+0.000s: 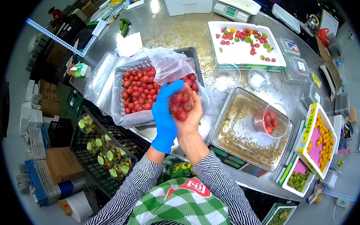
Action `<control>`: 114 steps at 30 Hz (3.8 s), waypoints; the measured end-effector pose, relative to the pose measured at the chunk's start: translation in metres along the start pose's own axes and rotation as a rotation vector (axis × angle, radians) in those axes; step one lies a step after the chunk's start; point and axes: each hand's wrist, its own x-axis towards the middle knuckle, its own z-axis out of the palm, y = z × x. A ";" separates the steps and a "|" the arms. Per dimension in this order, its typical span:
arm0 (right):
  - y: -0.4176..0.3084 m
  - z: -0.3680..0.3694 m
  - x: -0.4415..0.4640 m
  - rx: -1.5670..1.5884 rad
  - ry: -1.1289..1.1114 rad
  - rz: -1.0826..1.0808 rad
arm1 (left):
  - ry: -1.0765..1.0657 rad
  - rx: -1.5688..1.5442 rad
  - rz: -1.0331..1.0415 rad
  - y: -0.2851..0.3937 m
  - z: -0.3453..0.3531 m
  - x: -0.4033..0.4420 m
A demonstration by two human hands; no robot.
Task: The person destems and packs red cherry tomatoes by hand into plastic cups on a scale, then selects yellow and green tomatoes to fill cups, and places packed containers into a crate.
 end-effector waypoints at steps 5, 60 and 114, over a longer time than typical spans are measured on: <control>-0.002 0.007 0.004 0.051 -0.063 -0.035 | 0.346 -0.589 -0.380 -0.005 0.000 0.000; -0.238 0.021 -0.167 -1.889 0.711 -1.299 | -0.042 0.067 -0.186 -0.059 0.036 0.008; -0.192 -0.006 -0.212 -1.474 0.365 -0.873 | -0.007 0.785 0.273 -0.098 0.049 -0.016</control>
